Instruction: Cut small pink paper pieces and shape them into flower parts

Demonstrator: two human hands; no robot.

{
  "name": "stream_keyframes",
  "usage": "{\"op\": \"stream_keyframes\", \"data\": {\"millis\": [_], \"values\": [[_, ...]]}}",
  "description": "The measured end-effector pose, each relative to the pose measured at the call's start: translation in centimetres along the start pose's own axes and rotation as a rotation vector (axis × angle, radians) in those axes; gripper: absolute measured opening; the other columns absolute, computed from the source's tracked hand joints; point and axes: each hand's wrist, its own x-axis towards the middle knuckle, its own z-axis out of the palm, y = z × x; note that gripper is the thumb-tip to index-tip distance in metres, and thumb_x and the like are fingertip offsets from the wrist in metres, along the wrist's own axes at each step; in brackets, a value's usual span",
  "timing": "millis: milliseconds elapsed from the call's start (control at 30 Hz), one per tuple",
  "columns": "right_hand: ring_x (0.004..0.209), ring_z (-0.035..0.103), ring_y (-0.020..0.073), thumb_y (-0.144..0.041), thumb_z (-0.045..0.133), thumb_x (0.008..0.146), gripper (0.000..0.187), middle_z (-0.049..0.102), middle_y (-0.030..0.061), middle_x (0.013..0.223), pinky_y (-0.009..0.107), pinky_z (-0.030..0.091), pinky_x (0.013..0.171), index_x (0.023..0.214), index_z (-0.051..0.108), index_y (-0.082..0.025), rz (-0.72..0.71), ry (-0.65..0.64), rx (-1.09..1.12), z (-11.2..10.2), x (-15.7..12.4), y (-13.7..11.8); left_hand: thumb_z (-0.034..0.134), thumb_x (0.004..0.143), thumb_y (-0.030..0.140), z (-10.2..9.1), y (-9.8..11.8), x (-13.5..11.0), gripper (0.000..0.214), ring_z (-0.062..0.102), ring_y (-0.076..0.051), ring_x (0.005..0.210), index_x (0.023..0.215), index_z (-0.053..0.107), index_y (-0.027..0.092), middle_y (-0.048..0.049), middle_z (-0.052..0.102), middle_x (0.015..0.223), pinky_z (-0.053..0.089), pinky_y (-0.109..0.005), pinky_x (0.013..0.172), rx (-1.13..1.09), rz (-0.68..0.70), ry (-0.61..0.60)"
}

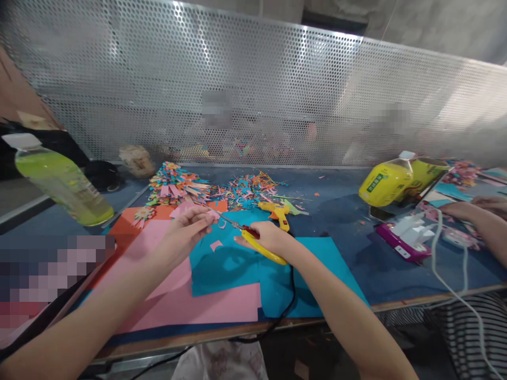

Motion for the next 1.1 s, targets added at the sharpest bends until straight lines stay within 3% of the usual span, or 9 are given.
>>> {"op": "stream_keyframes", "data": {"millis": [633, 1100], "values": [[0.05, 0.033, 0.0076, -0.054, 0.048, 0.071, 0.039, 0.035, -0.0049, 0.053, 0.021, 0.023, 0.044, 0.058, 0.04, -0.017, 0.013, 0.003, 0.028, 0.09, 0.0, 0.16, 0.075, 0.053, 0.02, -0.01, -0.37, -0.1, 0.029, 0.064, -0.014, 0.068, 0.077, 0.06, 0.014, -0.0032, 0.068, 0.071, 0.045, -0.018, 0.052, -0.029, -0.059, 0.012], [0.048, 0.03, 0.0072, -0.059, 0.044, 0.07, 0.045, 0.031, -0.0049, 0.051, 0.021, 0.021, 0.042, 0.055, 0.037, -0.017, 0.043, 0.001, 0.004, -0.01, 0.02, -0.15, 0.076, 0.051, 0.02, -0.08, -0.16, -0.04, 0.029, 0.063, -0.013, 0.067, 0.076, 0.062, 0.014, -0.0041, 0.069, 0.071, 0.044, -0.019, 0.054, -0.031, -0.032, 0.012]]}}
